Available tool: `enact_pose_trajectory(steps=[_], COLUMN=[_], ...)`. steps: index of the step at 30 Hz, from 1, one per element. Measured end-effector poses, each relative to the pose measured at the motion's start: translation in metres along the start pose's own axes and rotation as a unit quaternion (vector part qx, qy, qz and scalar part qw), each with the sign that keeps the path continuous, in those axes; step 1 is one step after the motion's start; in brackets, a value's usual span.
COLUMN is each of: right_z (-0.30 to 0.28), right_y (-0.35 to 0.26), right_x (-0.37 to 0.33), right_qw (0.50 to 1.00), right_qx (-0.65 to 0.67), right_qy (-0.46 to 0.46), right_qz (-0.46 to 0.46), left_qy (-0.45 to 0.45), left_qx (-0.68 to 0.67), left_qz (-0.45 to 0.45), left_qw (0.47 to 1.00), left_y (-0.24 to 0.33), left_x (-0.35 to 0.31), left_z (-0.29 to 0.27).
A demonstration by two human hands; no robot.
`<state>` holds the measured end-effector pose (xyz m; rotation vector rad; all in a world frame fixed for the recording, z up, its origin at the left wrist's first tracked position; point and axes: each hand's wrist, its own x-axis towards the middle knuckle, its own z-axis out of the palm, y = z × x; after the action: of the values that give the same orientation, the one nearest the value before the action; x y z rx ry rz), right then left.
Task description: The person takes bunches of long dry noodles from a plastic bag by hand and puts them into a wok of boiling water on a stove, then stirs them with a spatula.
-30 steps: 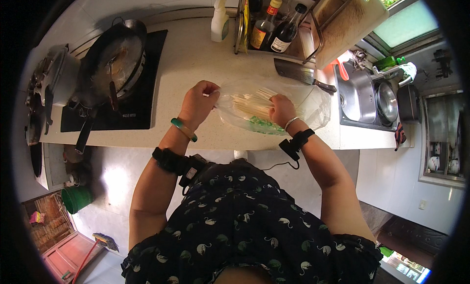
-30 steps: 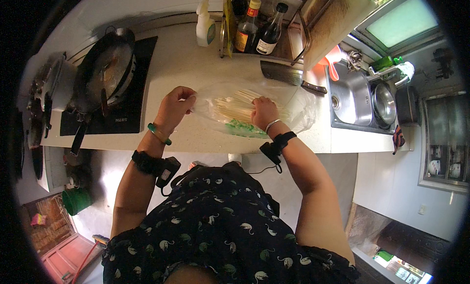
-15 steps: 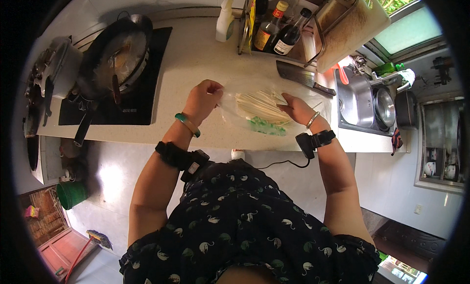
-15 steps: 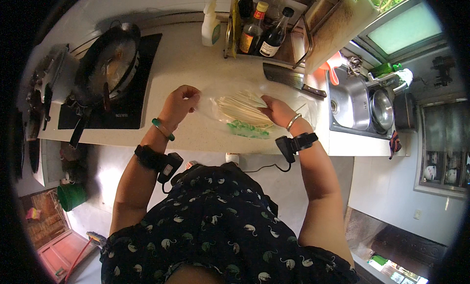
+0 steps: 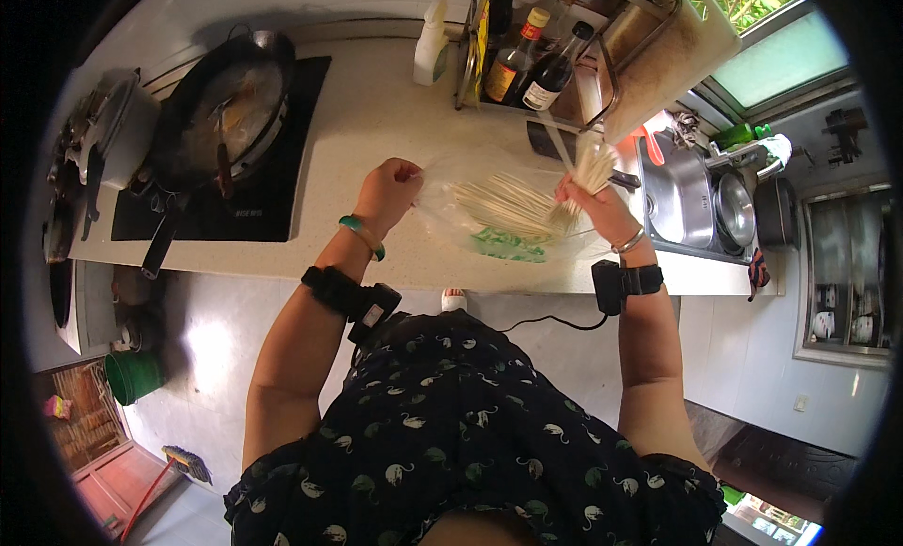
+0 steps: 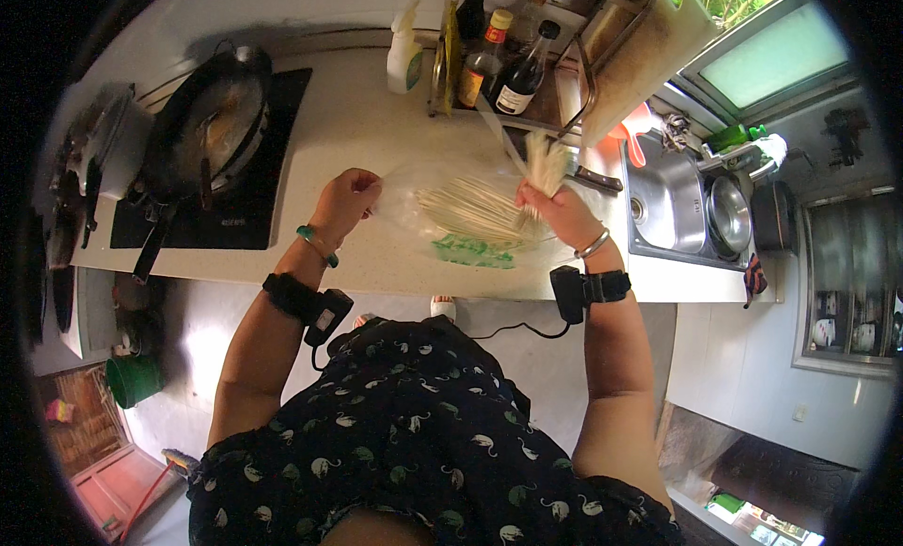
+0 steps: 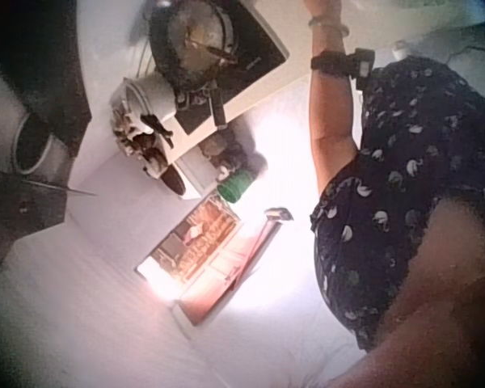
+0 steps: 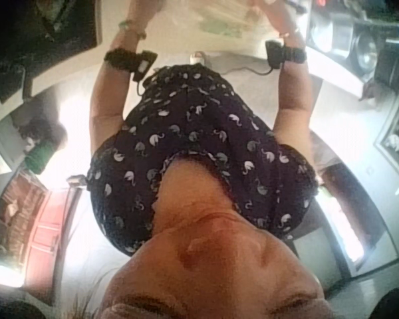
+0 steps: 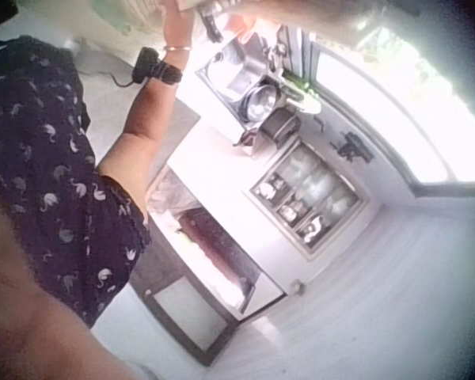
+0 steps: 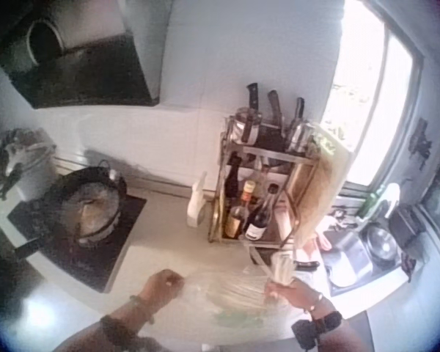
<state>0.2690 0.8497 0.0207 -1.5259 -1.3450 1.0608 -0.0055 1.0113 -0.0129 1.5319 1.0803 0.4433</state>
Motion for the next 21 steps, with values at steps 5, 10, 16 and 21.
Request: enact_pose_trajectory(steps=[5, 10, 16, 21], right_z=[-0.013, -0.012, 0.031, 0.102], right_y=[-0.016, -0.051, -0.093, -0.108], right_x=[0.007, 0.019, 0.058, 0.099], right_qw=[0.952, 0.906, 0.876, 0.869], right_qx=[0.272, 0.375, 0.456, 0.476], right_qy=[0.125, 0.172, 0.076, 0.016], right_qz=[-0.066, -0.096, -0.134, -0.131], left_qy=[0.004, -0.011, 0.013, 0.095], left_qx=[0.027, 0.063, 0.095, 0.029], left_qz=[0.007, 0.004, 0.088, 0.078], left_qw=[1.000, 0.998, 0.992, 0.992], left_y=[-0.007, -0.008, -0.007, -0.016], left_x=[-0.003, -0.008, -0.014, -0.025], left_z=[0.000, -0.002, -0.013, -0.045])
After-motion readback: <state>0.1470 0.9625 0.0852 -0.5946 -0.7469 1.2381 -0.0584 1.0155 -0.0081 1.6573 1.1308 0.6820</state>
